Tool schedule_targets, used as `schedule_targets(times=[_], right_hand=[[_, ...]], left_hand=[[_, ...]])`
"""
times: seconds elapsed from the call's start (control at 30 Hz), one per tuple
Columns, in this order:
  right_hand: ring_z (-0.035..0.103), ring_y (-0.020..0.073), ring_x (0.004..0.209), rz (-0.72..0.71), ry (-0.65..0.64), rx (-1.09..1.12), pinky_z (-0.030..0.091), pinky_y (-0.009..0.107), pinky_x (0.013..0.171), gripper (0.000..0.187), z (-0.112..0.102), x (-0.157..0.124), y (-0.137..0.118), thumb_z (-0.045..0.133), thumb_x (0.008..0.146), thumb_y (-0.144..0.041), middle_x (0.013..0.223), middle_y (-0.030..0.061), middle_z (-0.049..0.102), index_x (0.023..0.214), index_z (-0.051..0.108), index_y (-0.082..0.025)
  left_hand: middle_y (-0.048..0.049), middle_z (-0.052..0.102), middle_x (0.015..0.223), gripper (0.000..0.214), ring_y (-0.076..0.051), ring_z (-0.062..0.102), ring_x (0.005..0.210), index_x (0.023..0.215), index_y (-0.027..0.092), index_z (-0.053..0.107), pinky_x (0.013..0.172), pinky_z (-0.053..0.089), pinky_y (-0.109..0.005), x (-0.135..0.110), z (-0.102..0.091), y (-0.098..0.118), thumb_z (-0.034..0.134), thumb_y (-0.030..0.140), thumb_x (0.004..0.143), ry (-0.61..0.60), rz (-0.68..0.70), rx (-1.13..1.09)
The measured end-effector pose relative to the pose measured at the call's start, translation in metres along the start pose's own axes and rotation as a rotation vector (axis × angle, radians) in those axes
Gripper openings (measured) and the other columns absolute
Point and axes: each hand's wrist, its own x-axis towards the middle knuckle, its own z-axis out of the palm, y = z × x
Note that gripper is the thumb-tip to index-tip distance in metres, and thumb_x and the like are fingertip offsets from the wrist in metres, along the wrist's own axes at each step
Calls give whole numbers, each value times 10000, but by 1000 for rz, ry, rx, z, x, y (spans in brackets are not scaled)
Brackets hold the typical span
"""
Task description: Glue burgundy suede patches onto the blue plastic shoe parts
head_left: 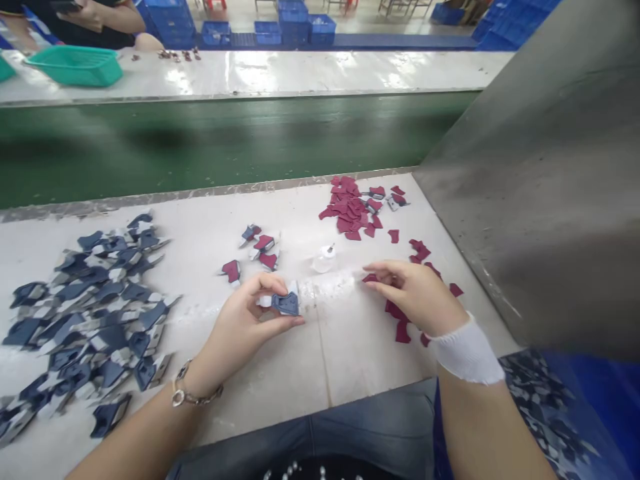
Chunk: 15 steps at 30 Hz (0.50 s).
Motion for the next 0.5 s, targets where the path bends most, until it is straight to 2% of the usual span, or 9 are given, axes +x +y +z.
schedule_targets(times=[0.1, 0.2, 0.3, 0.37, 0.43, 0.5], right_hand=[[664, 247, 878, -120, 32, 69, 536, 405, 773, 100, 2, -16, -20, 690, 878, -323, 865, 41, 697, 878, 786, -294], [669, 178, 739, -245, -33, 250, 537, 329, 684, 105, 8, -29, -44, 664, 912, -318, 799, -19, 704, 937, 761, -347], [702, 122, 800, -346, -165, 481, 547, 244, 729, 146, 16, -34, -69, 637, 932, -213, 908, -64, 751, 989, 700, -332], [704, 118, 830, -361, -190, 537, 546, 223, 765, 113, 23, -33, -83, 647, 923, -198, 898, -68, 743, 955, 667, -305], [697, 117, 819, -347, -157, 519, 542, 221, 766, 106, 29, -31, -92, 645, 925, -190, 884, -65, 730, 933, 647, -295], [695, 125, 846, -304, -105, 493, 544, 224, 734, 157, 33, -29, -96, 620, 941, -179, 933, -52, 718, 1027, 618, -310]], left_hand=[[-13, 576, 964, 337, -143, 626, 872, 889, 215, 533, 690, 585, -254, -1, 0, -1, 830, 206, 729, 6, 26, -58], [-14, 587, 972, 339, -143, 620, 874, 902, 218, 529, 688, 569, -261, -2, 0, -3, 829, 228, 742, 19, 64, -45], [-7, 573, 987, 309, -127, 599, 844, 920, 224, 529, 631, 522, -238, -3, 1, -4, 803, 229, 775, 53, 133, -2], [-7, 557, 1003, 293, -119, 586, 832, 933, 227, 525, 587, 490, -221, -4, 0, -6, 782, 213, 791, 77, 172, 13], [-13, 546, 1022, 293, -123, 581, 848, 949, 229, 521, 579, 481, -218, -4, 0, -9, 767, 189, 795, 97, 205, 29], [-18, 545, 1024, 300, -136, 580, 864, 961, 227, 526, 590, 486, -227, -4, 0, -11, 755, 149, 784, 123, 252, 51]])
